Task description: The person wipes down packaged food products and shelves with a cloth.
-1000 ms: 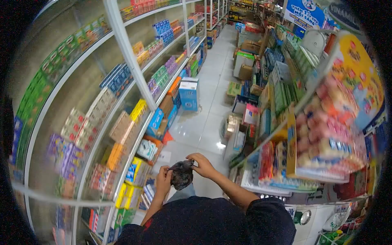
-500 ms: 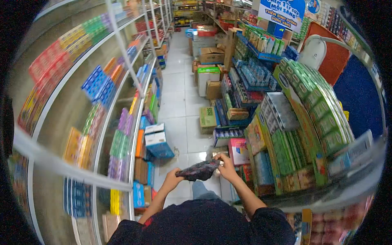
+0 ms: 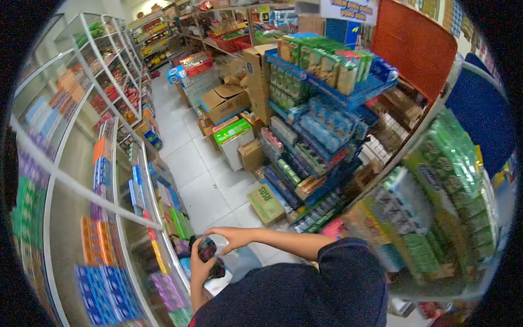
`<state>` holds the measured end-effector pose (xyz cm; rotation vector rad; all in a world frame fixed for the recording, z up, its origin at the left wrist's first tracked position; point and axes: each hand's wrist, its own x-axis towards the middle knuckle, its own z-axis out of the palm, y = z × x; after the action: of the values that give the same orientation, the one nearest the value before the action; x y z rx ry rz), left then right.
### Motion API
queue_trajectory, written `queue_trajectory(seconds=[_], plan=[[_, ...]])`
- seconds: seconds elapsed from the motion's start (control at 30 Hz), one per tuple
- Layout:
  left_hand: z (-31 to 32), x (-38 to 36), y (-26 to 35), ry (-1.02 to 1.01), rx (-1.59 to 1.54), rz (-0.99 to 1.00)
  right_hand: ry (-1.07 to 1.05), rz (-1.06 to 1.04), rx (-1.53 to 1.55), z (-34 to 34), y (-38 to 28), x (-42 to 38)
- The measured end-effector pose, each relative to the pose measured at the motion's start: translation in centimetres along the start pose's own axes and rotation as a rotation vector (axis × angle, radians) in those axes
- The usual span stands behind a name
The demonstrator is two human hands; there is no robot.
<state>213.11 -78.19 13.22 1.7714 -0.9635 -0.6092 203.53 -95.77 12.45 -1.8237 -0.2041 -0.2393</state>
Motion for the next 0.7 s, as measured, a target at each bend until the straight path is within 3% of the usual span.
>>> queue_trajectory(seconds=[0.1, 0.13, 0.17, 0.27, 0.37, 0.5, 0.57, 0.7], plan=[[-3.9, 10.6, -0.8, -0.094, -0.109, 0.029, 0.089, 0.057, 0.006, -2.2, 4.1, 8.1], [-5.2, 14.1, -0.3, -0.072, -0.121, 0.072, 0.163, 0.206, -0.038, -3.3, 5.3, 10.8], [-6.8, 16.8, 0.3, -0.016, 0.020, 0.183, 0.157, 0.223, -0.048, -5.1, 6.6, 12.6], [-11.0, 25.3, 2.0, -0.006, 0.053, 0.260, 0.168, 0.319, -0.171, -11.3, 7.8, 18.7], [-12.5, 31.6, 0.5, 0.058, -0.046, 0.190, 0.214, 0.160, -0.628, -16.4, 7.4, 22.6], [-14.1, 38.9, -1.7, -0.008, -0.043, 0.067, 0.235, 0.329, -0.649, -21.0, 11.2, 26.7], [-15.4, 42.5, -2.3, -0.195, -0.128, 0.079, 0.255, 0.293, -0.643, -23.7, 16.4, 28.0], [-16.5, 51.9, -5.9, -0.182, -0.269, 0.000, 0.166, 0.233, -0.589, -31.9, 21.4, 35.3]])
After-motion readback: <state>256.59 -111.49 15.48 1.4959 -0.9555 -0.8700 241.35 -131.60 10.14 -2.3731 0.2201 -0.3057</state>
